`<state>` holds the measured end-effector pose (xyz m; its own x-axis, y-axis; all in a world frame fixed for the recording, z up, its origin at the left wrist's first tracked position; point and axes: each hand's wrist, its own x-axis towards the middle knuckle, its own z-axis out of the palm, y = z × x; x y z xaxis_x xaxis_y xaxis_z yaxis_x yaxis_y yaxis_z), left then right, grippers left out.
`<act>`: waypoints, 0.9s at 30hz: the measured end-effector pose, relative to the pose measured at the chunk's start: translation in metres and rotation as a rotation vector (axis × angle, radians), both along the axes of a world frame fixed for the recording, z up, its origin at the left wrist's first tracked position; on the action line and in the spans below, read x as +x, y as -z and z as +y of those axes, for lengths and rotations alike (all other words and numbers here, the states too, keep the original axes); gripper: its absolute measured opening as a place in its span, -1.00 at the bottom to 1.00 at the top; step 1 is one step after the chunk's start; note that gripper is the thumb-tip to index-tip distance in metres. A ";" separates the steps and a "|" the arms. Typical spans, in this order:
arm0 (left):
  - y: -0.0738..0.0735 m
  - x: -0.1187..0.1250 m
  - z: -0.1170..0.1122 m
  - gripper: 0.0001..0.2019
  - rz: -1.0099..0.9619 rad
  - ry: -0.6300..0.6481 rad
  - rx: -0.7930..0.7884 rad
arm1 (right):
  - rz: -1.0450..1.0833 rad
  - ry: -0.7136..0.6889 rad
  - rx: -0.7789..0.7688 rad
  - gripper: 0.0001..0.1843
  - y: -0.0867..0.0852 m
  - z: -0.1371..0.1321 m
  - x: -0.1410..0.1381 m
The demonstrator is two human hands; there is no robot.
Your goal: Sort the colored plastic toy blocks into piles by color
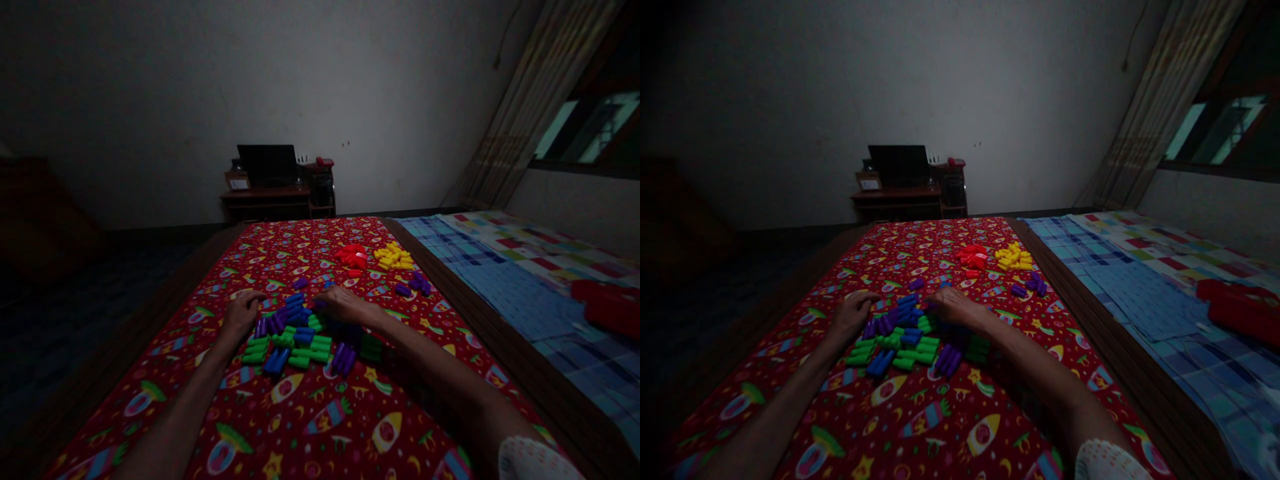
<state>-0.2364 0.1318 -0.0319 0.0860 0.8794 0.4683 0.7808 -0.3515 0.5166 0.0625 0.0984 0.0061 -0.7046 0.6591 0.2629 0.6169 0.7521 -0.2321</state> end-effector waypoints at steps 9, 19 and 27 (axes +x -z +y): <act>0.003 0.001 0.001 -0.66 -0.029 -0.013 0.006 | 0.051 0.515 0.106 -0.77 -0.023 -0.012 0.135; -0.004 0.003 -0.004 -0.68 -0.013 -0.005 0.003 | 0.125 0.656 0.144 -0.72 -0.021 -0.010 0.163; -0.002 0.003 -0.002 -0.69 -0.032 -0.010 -0.012 | 0.115 0.121 0.021 -0.76 -0.030 0.033 0.007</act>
